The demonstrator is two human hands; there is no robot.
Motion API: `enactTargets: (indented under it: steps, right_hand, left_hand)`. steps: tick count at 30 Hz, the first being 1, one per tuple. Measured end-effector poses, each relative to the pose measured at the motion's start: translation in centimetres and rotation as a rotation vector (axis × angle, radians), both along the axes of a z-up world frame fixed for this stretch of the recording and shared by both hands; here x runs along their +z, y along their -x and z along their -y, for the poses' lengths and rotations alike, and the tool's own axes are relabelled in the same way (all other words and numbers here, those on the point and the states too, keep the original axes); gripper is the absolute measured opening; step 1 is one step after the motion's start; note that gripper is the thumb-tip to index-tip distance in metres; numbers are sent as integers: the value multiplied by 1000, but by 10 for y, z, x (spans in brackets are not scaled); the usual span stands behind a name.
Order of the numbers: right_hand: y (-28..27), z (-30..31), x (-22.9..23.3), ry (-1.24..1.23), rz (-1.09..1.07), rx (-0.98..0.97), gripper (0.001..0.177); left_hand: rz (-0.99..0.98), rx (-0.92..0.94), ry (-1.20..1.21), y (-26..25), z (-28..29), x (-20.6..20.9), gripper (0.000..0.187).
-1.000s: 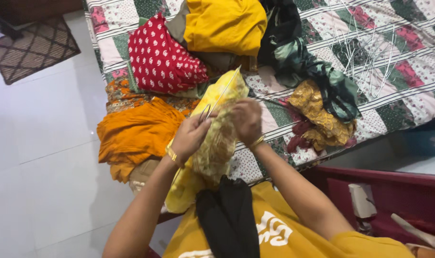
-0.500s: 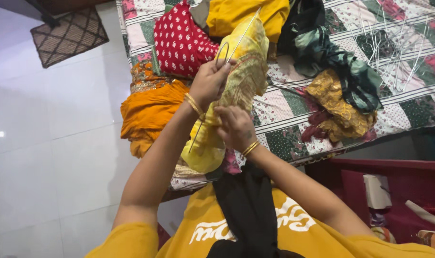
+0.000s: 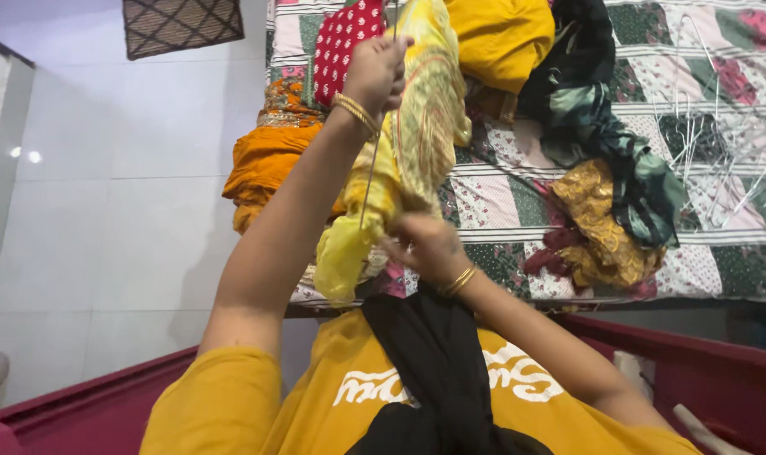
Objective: The person places several garments onto metal hangers and hangs them in a wardrobe. They handle a yellow patterned top, an orange top, and an orange floral top, adjusting each on the hanger before placing it on a rack.
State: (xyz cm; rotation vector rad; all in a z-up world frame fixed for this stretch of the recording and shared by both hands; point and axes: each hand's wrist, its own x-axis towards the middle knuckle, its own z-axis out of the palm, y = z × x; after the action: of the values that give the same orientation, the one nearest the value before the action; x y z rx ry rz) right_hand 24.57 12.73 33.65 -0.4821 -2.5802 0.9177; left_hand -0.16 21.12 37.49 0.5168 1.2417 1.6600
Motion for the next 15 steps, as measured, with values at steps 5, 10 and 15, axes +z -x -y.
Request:
enactTargets:
  steps: [5, 10, 15]
  right_hand:
    - [9, -8, -82, 456, 563, 5, 68]
    - [26, -41, -155, 883, -96, -61, 30]
    - [-15, -120, -130, 1023, -449, -355, 26]
  left_hand:
    - [115, 171, -200, 6, -35, 15, 18]
    - [152, 340, -358, 10, -67, 32, 29]
    - [147, 383, -333, 21, -56, 55, 28]
